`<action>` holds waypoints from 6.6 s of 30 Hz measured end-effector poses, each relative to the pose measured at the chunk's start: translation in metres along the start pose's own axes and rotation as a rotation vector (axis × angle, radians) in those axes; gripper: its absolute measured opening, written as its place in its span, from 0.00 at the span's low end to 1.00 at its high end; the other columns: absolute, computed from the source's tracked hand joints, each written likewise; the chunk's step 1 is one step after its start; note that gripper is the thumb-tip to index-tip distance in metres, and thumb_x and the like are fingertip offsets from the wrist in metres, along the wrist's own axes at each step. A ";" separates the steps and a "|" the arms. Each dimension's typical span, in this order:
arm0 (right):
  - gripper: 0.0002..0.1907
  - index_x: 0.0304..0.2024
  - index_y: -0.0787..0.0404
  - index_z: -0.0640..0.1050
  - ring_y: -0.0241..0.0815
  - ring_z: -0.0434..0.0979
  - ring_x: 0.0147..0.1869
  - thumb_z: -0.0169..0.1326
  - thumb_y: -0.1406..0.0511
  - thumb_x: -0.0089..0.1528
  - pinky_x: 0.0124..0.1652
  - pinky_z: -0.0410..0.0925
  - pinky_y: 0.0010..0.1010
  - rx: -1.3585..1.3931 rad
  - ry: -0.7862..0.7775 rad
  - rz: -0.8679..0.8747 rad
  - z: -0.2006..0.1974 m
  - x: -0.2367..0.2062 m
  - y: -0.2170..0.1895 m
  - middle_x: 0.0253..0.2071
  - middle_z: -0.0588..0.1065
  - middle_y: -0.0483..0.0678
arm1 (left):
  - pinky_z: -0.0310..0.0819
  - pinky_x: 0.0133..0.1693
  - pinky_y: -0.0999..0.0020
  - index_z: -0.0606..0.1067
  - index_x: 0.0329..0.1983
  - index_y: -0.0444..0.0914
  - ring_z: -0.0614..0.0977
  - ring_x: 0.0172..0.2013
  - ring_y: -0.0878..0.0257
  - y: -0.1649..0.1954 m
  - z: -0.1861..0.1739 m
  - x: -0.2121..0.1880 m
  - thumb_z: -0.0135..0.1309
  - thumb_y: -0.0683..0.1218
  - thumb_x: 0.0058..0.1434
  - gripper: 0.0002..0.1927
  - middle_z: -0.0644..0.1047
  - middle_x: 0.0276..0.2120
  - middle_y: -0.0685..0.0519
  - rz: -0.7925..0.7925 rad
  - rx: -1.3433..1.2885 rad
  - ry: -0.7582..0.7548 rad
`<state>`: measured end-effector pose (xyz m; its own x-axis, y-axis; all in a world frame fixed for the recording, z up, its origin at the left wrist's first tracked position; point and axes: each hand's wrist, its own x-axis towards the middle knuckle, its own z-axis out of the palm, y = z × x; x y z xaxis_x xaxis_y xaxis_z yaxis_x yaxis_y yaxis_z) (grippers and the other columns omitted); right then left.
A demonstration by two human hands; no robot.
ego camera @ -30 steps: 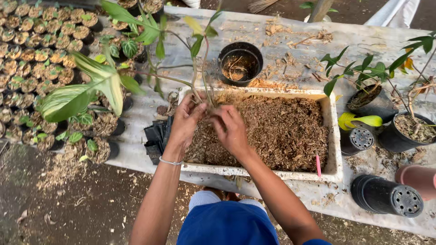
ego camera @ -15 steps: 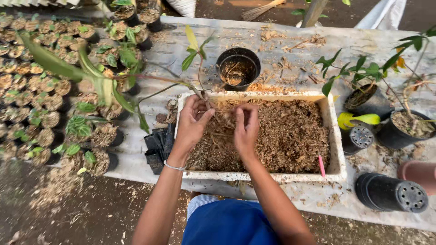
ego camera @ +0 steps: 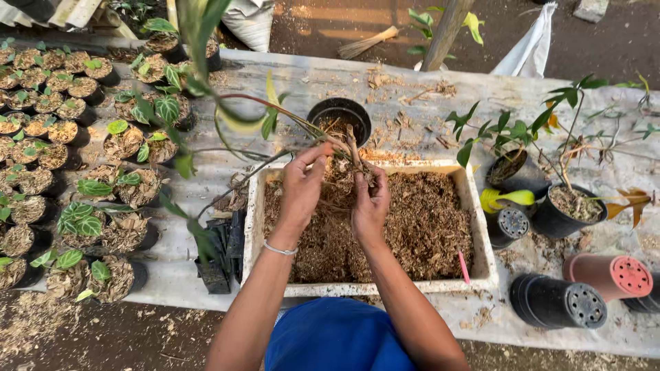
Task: The person plants a small plant into the ground using a small knife to dig and pat the soil. They then walk to a workbench, pick up two potted plants, and repot one into a larger container filled with soil.
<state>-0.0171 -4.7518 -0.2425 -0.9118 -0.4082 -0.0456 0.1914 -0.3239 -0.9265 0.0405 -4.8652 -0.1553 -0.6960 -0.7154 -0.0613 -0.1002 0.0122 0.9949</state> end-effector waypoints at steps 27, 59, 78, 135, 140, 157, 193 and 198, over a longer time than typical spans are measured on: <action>0.26 0.59 0.68 0.73 0.57 0.72 0.58 0.56 0.57 0.65 0.57 0.68 0.50 -1.219 0.052 -0.030 -0.201 0.011 0.067 0.52 0.74 0.61 | 0.74 0.50 0.67 0.76 0.45 0.38 0.81 0.51 0.59 0.010 -0.076 0.008 0.45 0.45 0.74 0.10 0.82 0.48 0.45 -0.063 -0.365 -0.040; 0.17 0.37 0.61 0.66 0.36 0.64 0.21 0.36 0.57 0.75 0.17 0.60 0.31 -1.170 0.178 0.382 -0.347 -0.034 0.087 0.26 0.68 0.45 | 0.75 0.53 0.61 0.69 0.55 0.37 0.81 0.45 0.57 -0.124 -0.231 -0.085 0.42 0.42 0.78 0.07 0.80 0.41 0.47 -0.041 -0.533 0.271; 0.13 0.41 0.59 0.74 0.38 0.78 0.43 0.43 0.58 0.72 0.46 0.75 0.34 0.030 -0.365 0.191 -0.003 0.000 -0.022 0.38 0.77 0.46 | 0.68 0.59 0.62 0.78 0.50 0.35 0.77 0.55 0.58 -0.016 -0.095 -0.082 0.50 0.44 0.73 0.11 0.77 0.50 0.49 0.239 0.298 -0.171; 0.19 0.24 0.57 0.62 0.34 0.80 0.37 0.55 0.72 0.65 0.37 0.77 0.29 0.061 -0.198 0.169 -0.001 0.022 -0.039 0.38 0.80 0.50 | 0.70 0.18 0.76 0.73 0.55 0.37 0.83 0.24 0.68 -0.007 0.010 -0.025 0.53 0.43 0.66 0.14 0.78 0.43 0.50 -0.103 0.039 -0.108; 0.20 0.26 0.61 0.67 0.32 0.63 0.24 0.52 0.63 0.72 0.25 0.58 0.28 -0.306 -0.195 0.004 -0.013 0.012 -0.029 0.22 0.68 0.44 | 0.64 0.16 0.76 0.74 0.50 0.35 0.82 0.22 0.69 -0.016 0.007 -0.024 0.55 0.44 0.66 0.11 0.76 0.38 0.51 -0.010 0.169 -0.051; 0.17 0.34 0.65 0.66 0.44 0.60 0.21 0.43 0.61 0.74 0.25 0.58 0.41 -0.734 -0.260 -0.233 -0.031 -0.026 -0.037 0.21 0.65 0.53 | 0.74 0.21 0.71 0.75 0.35 0.30 0.81 0.24 0.65 -0.003 0.007 -0.022 0.58 0.48 0.64 0.14 0.74 0.39 0.49 -0.042 0.355 -0.059; 0.14 0.40 0.63 0.67 0.63 0.72 0.18 0.38 0.60 0.74 0.21 0.63 0.53 -1.064 -0.277 -0.217 -0.012 -0.040 -0.065 0.17 0.71 0.60 | 0.66 0.35 0.60 0.74 0.36 0.32 0.71 0.33 0.57 0.012 -0.006 -0.024 0.56 0.48 0.68 0.14 0.67 0.33 0.48 0.168 0.578 -0.163; 0.14 0.40 0.63 0.67 0.64 0.72 0.20 0.38 0.60 0.74 0.22 0.63 0.54 -1.067 -0.229 -0.288 -0.013 -0.042 -0.056 0.18 0.71 0.61 | 0.68 0.36 0.61 0.75 0.37 0.33 0.73 0.34 0.57 0.020 -0.006 -0.027 0.55 0.48 0.66 0.11 0.68 0.35 0.49 0.147 0.557 -0.196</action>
<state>0.0056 -4.7059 -0.1939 -0.7628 -0.6185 0.1887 -0.5235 0.4192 -0.7418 0.0613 -4.8496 -0.1337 -0.8435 -0.5371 0.0074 -0.3130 0.5027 0.8058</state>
